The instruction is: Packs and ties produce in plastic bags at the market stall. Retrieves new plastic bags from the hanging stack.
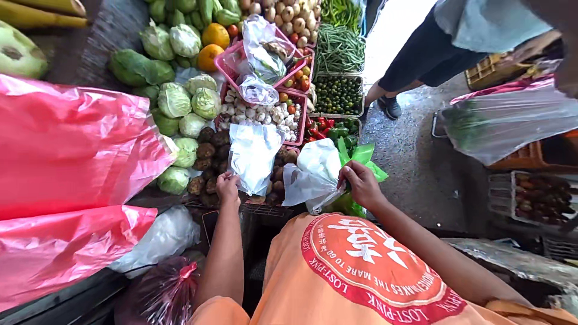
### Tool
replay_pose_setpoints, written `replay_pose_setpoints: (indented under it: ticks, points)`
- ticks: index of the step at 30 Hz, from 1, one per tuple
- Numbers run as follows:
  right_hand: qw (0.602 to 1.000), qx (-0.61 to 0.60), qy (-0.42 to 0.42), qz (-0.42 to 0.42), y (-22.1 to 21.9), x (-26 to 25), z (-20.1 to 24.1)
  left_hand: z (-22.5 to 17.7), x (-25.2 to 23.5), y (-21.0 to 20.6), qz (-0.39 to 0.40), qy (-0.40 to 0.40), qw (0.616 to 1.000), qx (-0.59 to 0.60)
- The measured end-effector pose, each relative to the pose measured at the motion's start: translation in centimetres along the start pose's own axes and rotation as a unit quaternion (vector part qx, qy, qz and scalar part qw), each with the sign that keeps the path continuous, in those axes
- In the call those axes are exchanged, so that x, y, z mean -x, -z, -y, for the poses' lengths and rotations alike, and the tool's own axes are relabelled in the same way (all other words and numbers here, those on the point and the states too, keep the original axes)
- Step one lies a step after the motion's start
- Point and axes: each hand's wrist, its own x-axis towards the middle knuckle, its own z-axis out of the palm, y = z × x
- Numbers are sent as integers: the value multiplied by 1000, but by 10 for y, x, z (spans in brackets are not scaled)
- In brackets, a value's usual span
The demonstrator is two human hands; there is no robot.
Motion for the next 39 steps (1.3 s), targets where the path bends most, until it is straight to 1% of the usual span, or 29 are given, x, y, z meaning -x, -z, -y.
replay_pose_setpoints:
  ticks: [1, 2, 4, 6, 8, 10, 12, 13, 16, 20, 22, 25, 28, 35, 37, 39]
  points:
    - [1000, 0, -8, 4, -2, -2, 0, -12, 8, -8, 5, -7, 1000, 19]
    - [1000, 2, -17, 8, -4, -3, 1, -23, 17, -15, 16, -30, 999, 5]
    - [999, 16, -30, 15, -4, -5, 2, -49, 41, -34, 80, -104, 987, -88]
    - [999, 19, -40, 11, 0, -6, 1, -72, 73, -64, 199, -167, 950, -174]
    - [999, 6, -42, 11, 3, -8, -3, -83, 101, -95, 326, -198, 898, -220]
    - [999, -3, -40, 9, 4, -6, -5, -78, 119, -120, 417, -195, 861, -216]
    - [999, -14, -28, -7, 6, -6, -4, -75, 131, -141, 476, -159, 850, -159]
    - [999, -24, -26, -12, 8, -5, -3, -75, 137, -149, 494, -140, 849, -125]
    - [998, -54, -24, -12, 11, -1, -4, -74, 148, -161, 507, -117, 852, -65]
    - [997, -74, -6, -16, 12, 1, -9, -76, 154, -165, 493, -135, 855, -87]
    - [997, -78, -1, -23, 15, 1, -8, -75, 156, -165, 479, -132, 863, -94]
    - [996, -80, 0, -26, 17, 0, -7, -71, 157, -161, 460, -111, 878, -74]
    - [996, -80, -1, -27, 16, -3, -8, -68, 161, -161, 442, -111, 888, -57]
    - [998, -67, -9, -16, 13, -5, -9, -69, 164, -164, 415, -130, 900, -44]
    - [998, -64, -15, -21, 11, -4, -9, -69, 164, -163, 411, -153, 896, -71]
    - [998, -57, -23, -27, 9, -3, -7, -68, 166, -162, 404, -192, 889, -97]
